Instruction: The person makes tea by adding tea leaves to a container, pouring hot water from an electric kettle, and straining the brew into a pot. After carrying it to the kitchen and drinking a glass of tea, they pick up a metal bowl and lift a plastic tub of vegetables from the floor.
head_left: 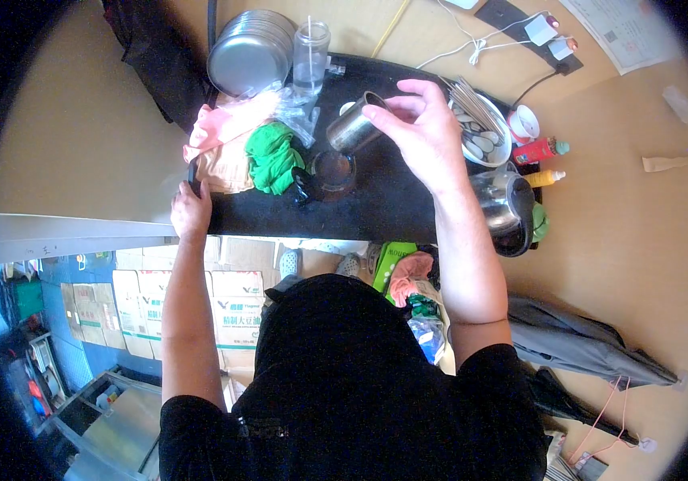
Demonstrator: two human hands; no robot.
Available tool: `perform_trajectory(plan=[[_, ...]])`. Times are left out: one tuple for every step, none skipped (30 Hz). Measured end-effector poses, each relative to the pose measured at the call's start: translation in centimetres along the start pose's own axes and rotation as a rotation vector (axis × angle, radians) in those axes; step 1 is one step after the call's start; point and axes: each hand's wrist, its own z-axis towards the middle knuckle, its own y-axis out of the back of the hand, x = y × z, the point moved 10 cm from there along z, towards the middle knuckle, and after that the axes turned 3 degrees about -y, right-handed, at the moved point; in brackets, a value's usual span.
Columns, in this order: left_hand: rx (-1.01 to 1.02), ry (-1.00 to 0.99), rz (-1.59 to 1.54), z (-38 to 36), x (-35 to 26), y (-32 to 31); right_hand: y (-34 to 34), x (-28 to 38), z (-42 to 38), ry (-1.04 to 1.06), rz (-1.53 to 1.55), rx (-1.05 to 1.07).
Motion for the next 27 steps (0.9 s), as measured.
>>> perform_trajectory(plan=[[0.009,0.006,0.002,0.0,0.1,-0.1,0.0,0.2,-0.1,-0.004,0.005,0.004],[0.019,0.012,0.004,0.0,0.0,-0.1,-0.1,0.2,-0.1,-0.008,0.010,0.009],[0.022,0.017,0.003,0.0,0.0,-0.1,-0.1,0.2,-0.1,-0.008,0.010,0.010],[0.025,0.022,0.002,0.0,0.1,-0.1,-0.2,0.1,0.0,-0.007,0.011,0.012],[0.028,0.027,0.002,0.0,0.1,0.0,-0.3,-0.1,0.0,-0.007,0.012,0.013],[0.034,0.031,0.007,0.0,0.0,0.0,-0.4,-0.2,0.0,-0.015,0.024,0.016],[0.040,0.035,0.011,0.0,-0.1,0.1,-0.5,-0.3,0.0,-0.023,0.036,0.018],[0.046,0.039,0.016,0.0,-0.1,0.1,-0.6,-0.5,0.0,-0.030,0.047,0.020],[0.041,0.030,0.014,0.0,-0.2,0.2,-0.7,-0.8,0.0,-0.030,0.060,0.020],[0.035,0.021,0.013,0.0,-0.2,0.3,-1.0,-1.3,0.1,-0.029,0.074,0.021],[0.029,0.013,0.011,-0.1,-0.3,0.4,-1.3,-1.9,0.1,-0.027,0.087,0.023],[0.021,0.011,0.012,-0.1,-0.2,0.4,-1.8,-2.8,0.1,-0.054,0.075,0.032],[0.012,0.009,0.012,-0.1,-0.2,0.4,-2.5,-3.9,0.0,-0.081,0.061,0.042],[0.003,0.007,0.011,-0.1,-0.3,0.4,-3.2,-5.2,-0.1,-0.107,0.048,0.051],[0.014,0.011,0.015,-0.1,-0.4,0.3,-3.8,-6.1,-0.2,-0.107,0.004,0.040],[0.023,0.017,0.020,-0.1,-0.4,0.3,-4.3,-7.5,-0.4,-0.170,0.010,0.064],[0.033,0.025,0.027,-0.1,-0.2,0.3,-4.2,-7.4,-0.2,-0.155,0.034,0.051],[0.015,0.015,0.021,-0.1,0.0,0.3,-4.0,-7.4,-0.1,-0.140,0.060,0.040],[0.001,0.001,0.016,-0.1,0.1,0.0,-3.5,-7.4,0.0,-0.130,0.098,0.038],[-0.010,-0.018,0.009,-0.1,0.0,-0.1,-2.8,-6.3,-0.1,-0.124,0.134,0.030],[0.002,-0.003,0.005,-0.2,-0.1,0.0,-2.0,-4.9,-0.2,-0.097,0.143,0.009],[0.009,0.013,-0.002,-0.1,-0.2,0.3,-1.7,-5.0,-0.3,-0.095,0.151,0.000],[0.015,0.032,-0.009,-0.1,-0.2,0.4,-1.5,-5.1,-0.3,-0.090,0.160,-0.007],[0.015,0.032,-0.010,-0.1,-0.4,0.5,-1.5,-5.2,-0.3,-0.084,0.170,-0.013],[0.015,0.032,-0.010,-0.1,-0.3,0.5,-2.3,-6.2,-0.5,-0.123,0.190,-0.003],[0.014,0.031,-0.009,-0.1,-0.3,0.6,-4.0,-8.9,-0.3,-0.138,0.211,0.035],[0.023,0.035,-0.010,-0.2,-0.2,0.6,-4.9,-10.3,-0.6,-0.198,0.135,0.058]])
